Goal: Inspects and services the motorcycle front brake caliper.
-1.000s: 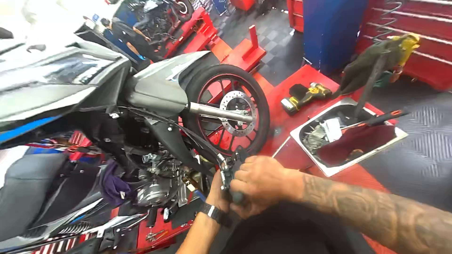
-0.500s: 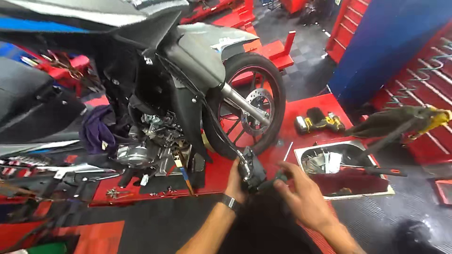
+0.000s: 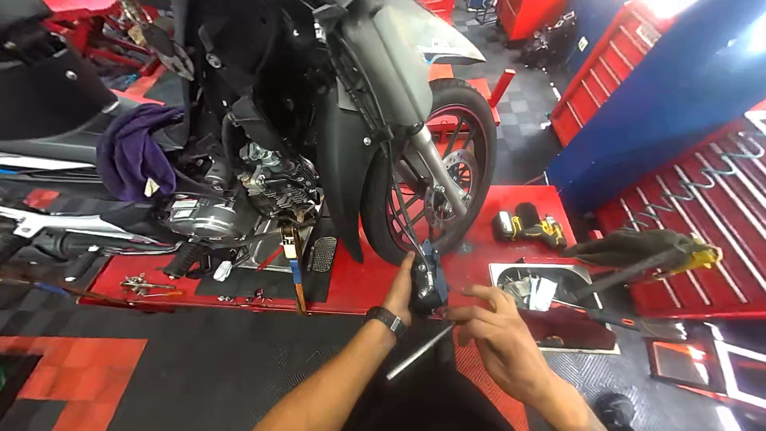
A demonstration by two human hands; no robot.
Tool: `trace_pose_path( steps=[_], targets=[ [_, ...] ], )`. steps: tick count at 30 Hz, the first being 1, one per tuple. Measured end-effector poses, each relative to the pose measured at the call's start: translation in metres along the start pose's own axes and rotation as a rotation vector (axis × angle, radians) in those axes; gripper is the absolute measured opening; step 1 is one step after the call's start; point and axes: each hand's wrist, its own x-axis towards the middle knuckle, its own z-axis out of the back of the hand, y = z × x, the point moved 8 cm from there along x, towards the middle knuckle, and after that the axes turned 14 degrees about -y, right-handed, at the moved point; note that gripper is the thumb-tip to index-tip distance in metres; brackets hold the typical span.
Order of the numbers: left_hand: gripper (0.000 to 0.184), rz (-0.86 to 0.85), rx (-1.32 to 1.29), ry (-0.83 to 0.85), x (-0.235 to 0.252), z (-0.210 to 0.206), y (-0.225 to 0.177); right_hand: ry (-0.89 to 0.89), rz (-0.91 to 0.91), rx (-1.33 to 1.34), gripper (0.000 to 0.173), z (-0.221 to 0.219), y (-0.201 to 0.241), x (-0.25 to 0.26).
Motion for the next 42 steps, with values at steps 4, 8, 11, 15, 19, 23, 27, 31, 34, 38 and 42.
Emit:
trace_pose_path(
  steps=[4, 8, 11, 15, 19, 23, 27, 31, 34, 38, 42],
  targets=[
    [0.079, 0.010, 0.060, -0.061, 0.003, 0.008, 0.002, -0.135, -0.530, 0.061, 0.025, 0.000, -0.040, -0.003],
    [0.081, -0.053, 0.106, -0.117, 0.011, 0.017, -0.002, 0.283, -0.989, 0.000, 0.044, -0.028, -0.074, -0.009],
    [0.083, -0.074, 0.122, -0.116, 0.020, 0.021, -0.002, 0.236, -1.222, 0.240, 0.026, -0.039, -0.080, -0.018],
    [0.090, -0.096, 0.094, -0.086, 0.024, 0.015, 0.004, 0.045, -1.363, 0.286, 0.018, -0.033, -0.081, -0.027],
    [0.092, -0.106, 0.080, -0.058, 0.026, 0.002, 0.008, -0.056, -1.405, 0.264, 0.017, -0.022, -0.078, -0.034],
    [0.093, -0.128, 0.101, -0.068, 0.023, -0.008, 0.010, -0.094, -1.402, 0.264, 0.015, -0.013, -0.071, -0.033],
    [0.093, -0.258, 0.217, -0.144, 0.031, -0.001, -0.001, -0.165, -1.401, 0.289, 0.019, 0.011, -0.063, -0.019],
    [0.092, -0.239, 0.217, -0.233, 0.058, 0.039, -0.010, -0.397, -1.182, 0.237, 0.024, 0.090, -0.048, 0.014],
    [0.089, -0.224, 0.199, -0.211, 0.058, 0.054, -0.016, -0.390, -0.960, 0.063, 0.036, 0.118, -0.039, 0.015],
    [0.083, -0.166, 0.107, -0.149, 0.045, 0.043, -0.010, -0.426, -0.578, -0.251, 0.041, 0.100, -0.009, 0.002],
    [0.077, -0.090, 0.029, -0.086, 0.027, 0.023, 0.001, -0.550, -0.318, -0.364, 0.045, 0.076, 0.015, -0.005]
  ],
)
